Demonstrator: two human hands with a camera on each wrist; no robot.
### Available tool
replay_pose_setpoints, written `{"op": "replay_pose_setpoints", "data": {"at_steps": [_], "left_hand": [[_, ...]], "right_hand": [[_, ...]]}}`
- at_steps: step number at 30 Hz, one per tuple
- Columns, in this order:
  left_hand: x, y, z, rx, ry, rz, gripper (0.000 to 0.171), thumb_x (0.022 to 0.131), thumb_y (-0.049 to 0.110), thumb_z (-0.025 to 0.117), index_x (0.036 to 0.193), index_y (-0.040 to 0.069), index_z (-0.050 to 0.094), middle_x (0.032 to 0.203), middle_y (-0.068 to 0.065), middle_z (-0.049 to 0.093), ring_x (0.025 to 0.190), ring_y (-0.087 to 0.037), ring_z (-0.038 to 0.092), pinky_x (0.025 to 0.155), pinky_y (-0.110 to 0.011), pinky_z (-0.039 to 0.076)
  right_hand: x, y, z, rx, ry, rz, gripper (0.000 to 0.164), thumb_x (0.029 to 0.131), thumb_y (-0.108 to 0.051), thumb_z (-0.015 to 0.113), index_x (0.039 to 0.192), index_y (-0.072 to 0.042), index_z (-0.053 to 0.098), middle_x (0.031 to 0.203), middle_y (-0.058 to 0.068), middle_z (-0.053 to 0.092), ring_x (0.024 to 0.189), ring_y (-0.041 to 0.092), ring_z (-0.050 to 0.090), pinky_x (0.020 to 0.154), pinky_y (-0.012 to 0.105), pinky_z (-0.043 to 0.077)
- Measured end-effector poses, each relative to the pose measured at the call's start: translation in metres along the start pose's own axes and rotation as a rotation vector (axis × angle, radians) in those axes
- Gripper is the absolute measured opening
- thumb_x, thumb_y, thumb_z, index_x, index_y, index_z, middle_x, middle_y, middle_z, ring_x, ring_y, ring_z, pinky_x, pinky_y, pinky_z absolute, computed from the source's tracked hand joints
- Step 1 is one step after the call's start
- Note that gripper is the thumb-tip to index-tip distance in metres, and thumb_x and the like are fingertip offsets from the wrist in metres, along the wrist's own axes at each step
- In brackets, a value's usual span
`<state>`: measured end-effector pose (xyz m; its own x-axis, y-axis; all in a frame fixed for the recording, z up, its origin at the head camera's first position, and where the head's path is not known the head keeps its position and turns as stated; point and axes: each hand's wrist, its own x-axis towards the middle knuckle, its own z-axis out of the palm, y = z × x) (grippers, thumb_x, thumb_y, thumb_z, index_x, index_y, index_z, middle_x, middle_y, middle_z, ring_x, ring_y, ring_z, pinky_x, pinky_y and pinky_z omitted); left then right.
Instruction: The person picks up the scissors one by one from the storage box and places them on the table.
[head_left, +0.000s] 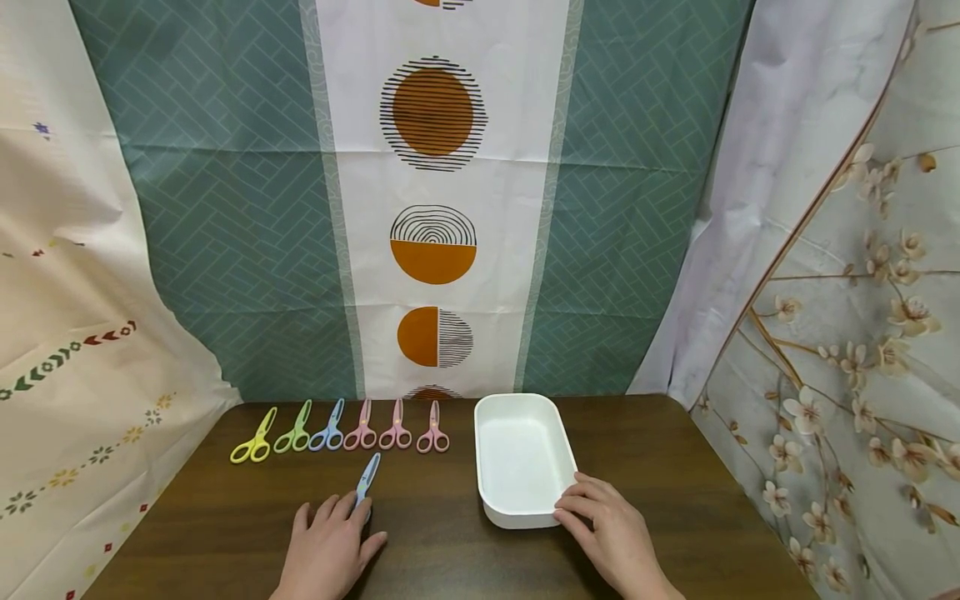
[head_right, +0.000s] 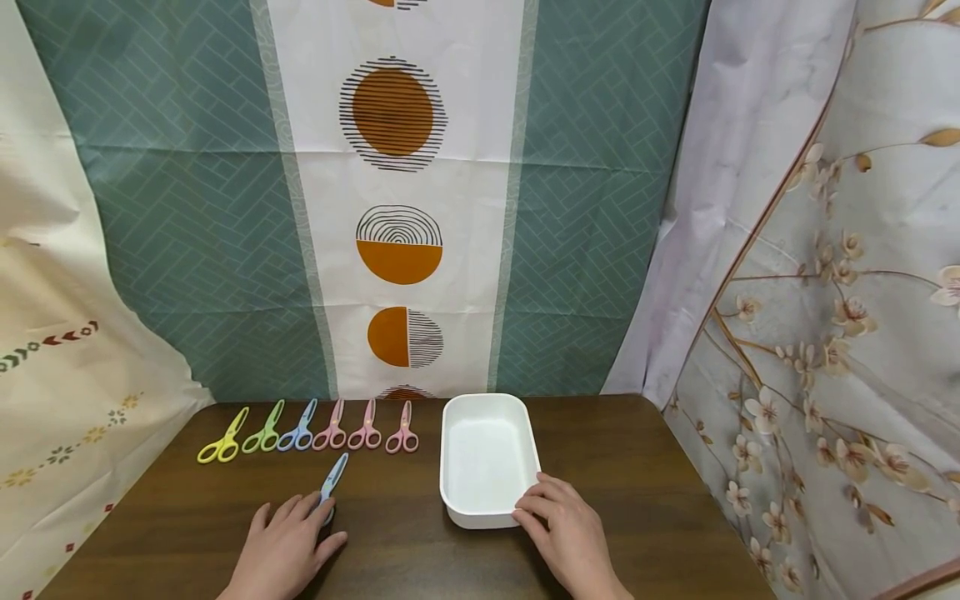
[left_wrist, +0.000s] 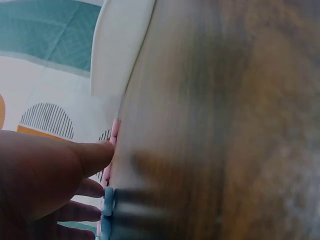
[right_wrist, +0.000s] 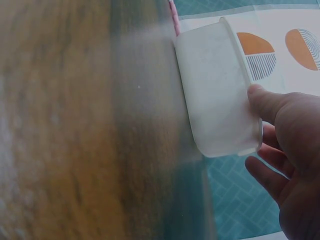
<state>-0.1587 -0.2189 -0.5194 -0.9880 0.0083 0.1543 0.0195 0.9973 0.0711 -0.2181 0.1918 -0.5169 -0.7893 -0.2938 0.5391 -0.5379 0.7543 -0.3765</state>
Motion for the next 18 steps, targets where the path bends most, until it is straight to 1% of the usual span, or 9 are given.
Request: {"op": "replay_pose_setpoints", "data": {"at_steps": [4,10,14,18], "left_hand": [[-0.002,0.0,-0.001,0.003,-0.024,0.0,0.06,0.099,0.061,0.074,0.138,0.015,0.075,0.14,-0.017,0.069,0.132,-0.046,0.062,0.107,-0.084,0.035],[-0.003,0.0,-0.002,-0.003,-0.048,0.006,0.064,0.1,0.063,0.072,0.14,0.013,0.074,0.142,-0.019,0.068,0.13,-0.044,0.064,0.108,-0.086,0.033],[-0.003,-0.003,-0.002,-0.007,-0.073,-0.012,0.067,0.101,0.064,0.071,0.142,0.011,0.072,0.145,-0.02,0.067,0.133,-0.045,0.062,0.109,-0.086,0.031],[-0.004,-0.01,-0.002,-0.009,-0.087,-0.031,0.068,0.101,0.064,0.069,0.143,0.011,0.071,0.147,-0.021,0.066,0.135,-0.044,0.061,0.109,-0.087,0.03]], "right_hand": [[0.0,0.0,0.0,0.001,-0.009,0.016,0.019,0.088,-0.027,0.095,0.092,-0.039,0.082,0.11,-0.027,0.072,0.135,0.013,0.065,0.098,0.047,0.061],[0.0,0.0,0.001,0.001,-0.02,0.038,0.018,0.088,-0.027,0.096,0.093,-0.038,0.082,0.111,-0.026,0.072,0.136,0.012,0.065,0.099,0.047,0.061],[0.0,0.0,0.001,0.002,-0.013,0.034,0.018,0.088,-0.027,0.096,0.093,-0.038,0.083,0.111,-0.027,0.073,0.135,0.012,0.065,0.099,0.047,0.062],[0.0,0.001,0.001,0.005,-0.008,0.027,0.018,0.088,-0.027,0.096,0.093,-0.038,0.083,0.111,-0.027,0.073,0.135,0.013,0.065,0.098,0.047,0.062]]}}
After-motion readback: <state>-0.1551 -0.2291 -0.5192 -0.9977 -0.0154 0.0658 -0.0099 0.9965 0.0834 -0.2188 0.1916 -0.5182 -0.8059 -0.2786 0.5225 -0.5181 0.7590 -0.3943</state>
